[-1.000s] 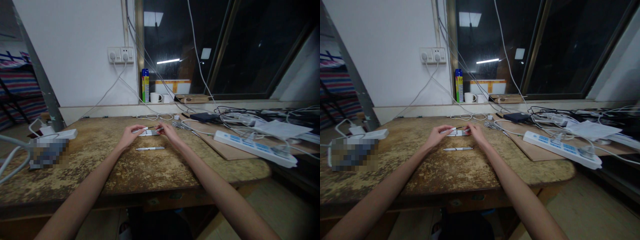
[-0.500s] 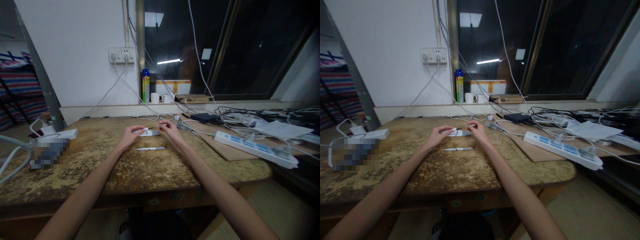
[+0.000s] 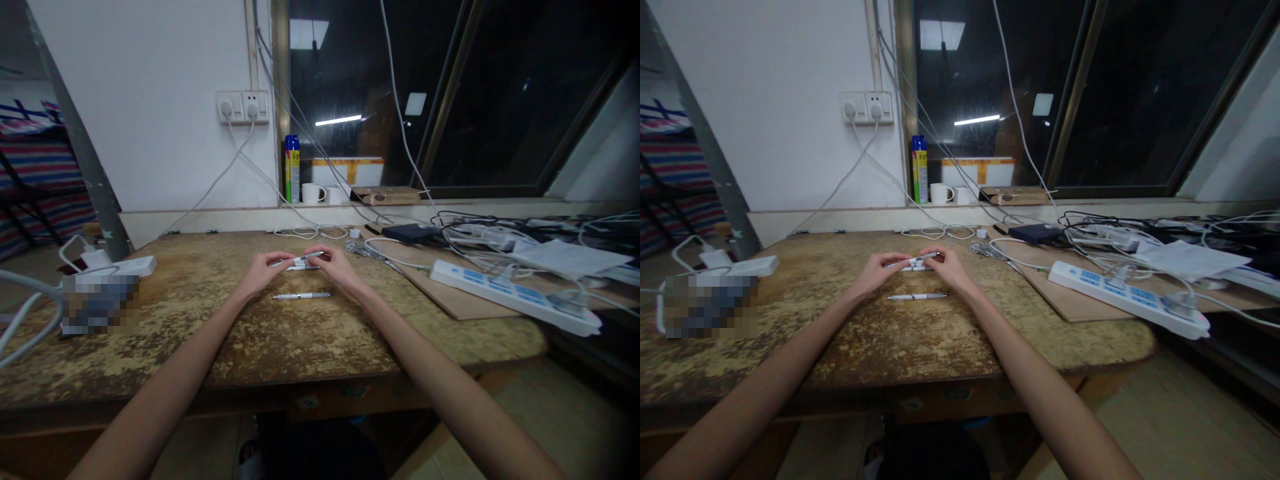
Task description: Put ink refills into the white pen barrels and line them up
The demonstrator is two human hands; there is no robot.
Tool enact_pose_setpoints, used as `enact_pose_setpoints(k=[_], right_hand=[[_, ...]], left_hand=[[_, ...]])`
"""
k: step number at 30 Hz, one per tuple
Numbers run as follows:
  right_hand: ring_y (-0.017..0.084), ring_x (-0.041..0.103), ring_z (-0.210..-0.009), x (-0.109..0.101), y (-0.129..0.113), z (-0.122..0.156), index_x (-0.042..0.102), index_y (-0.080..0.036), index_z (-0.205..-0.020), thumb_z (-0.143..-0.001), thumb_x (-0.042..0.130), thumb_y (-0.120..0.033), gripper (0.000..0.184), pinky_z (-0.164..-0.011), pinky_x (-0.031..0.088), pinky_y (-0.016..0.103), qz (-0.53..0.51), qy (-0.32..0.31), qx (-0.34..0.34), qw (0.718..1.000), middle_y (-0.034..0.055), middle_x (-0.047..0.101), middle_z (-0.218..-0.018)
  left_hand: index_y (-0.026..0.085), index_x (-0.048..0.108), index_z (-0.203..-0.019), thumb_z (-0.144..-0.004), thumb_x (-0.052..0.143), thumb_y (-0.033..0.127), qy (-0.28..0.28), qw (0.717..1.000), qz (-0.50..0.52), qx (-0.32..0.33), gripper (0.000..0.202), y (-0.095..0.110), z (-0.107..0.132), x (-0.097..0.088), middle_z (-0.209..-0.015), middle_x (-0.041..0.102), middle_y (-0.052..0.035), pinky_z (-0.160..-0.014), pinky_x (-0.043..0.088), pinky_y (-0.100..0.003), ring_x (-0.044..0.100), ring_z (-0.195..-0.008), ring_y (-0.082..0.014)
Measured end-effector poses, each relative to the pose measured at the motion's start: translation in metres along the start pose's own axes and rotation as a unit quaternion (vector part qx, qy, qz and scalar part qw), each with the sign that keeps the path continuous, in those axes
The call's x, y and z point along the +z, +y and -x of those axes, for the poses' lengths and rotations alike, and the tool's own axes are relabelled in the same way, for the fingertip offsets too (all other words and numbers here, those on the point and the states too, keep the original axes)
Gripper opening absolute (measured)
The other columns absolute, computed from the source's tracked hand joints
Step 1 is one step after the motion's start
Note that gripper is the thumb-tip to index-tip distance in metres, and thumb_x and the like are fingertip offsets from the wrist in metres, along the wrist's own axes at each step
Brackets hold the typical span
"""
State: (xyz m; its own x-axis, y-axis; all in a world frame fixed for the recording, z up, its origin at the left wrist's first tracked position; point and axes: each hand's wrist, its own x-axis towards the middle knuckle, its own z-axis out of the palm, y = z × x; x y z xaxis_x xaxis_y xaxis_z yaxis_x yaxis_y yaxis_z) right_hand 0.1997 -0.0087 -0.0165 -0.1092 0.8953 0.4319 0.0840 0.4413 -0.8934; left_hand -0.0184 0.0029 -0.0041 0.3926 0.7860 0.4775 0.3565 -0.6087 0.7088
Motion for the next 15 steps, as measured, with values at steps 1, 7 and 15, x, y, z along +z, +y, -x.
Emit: enact_pose_setpoints(k=[1,7,15], right_hand=[[0.017,0.068,-0.081,-0.0003,-0.0001,0.0001,0.073,-0.020,-0.097,-0.077,0.069,-0.031,0.023,-0.081,0.053,0.031,-0.004,-0.003,-0.001,1.000,0.0039,0.075,-0.091],[0.015,0.062,-0.067,-0.0005,0.0012,0.0017,0.071,-0.019,-0.098,-0.081,0.068,-0.043,0.029,-0.067,0.050,0.028,0.016,-0.009,-0.029,0.999,0.0018,0.071,-0.079],[0.015,0.057,-0.063,0.0005,0.0041,0.0005,0.069,-0.020,-0.101,-0.087,0.054,-0.039,0.028,-0.059,0.042,0.025,0.044,-0.017,-0.019,0.999,-0.0009,0.065,-0.069]], left_hand=[[0.020,0.080,-0.104,-0.088,0.065,0.050,0.002,1.000,-0.002,0.003,0.036,-0.0004,-0.0002,-0.0003,-0.107,0.079,-0.0066,-0.099,0.048,-0.037,0.070,-0.102,-0.0271],[0.021,0.079,-0.104,-0.087,0.066,0.048,0.003,1.000,-0.012,0.017,0.035,0.0004,0.0000,-0.0008,-0.107,0.078,-0.0062,-0.099,0.048,-0.037,0.070,-0.103,-0.0268],[0.020,0.080,-0.103,-0.085,0.069,0.046,-0.012,1.000,-0.008,0.015,0.033,0.0020,0.0008,0.0006,-0.103,0.079,-0.0060,-0.093,0.050,-0.035,0.070,-0.097,-0.0262]])
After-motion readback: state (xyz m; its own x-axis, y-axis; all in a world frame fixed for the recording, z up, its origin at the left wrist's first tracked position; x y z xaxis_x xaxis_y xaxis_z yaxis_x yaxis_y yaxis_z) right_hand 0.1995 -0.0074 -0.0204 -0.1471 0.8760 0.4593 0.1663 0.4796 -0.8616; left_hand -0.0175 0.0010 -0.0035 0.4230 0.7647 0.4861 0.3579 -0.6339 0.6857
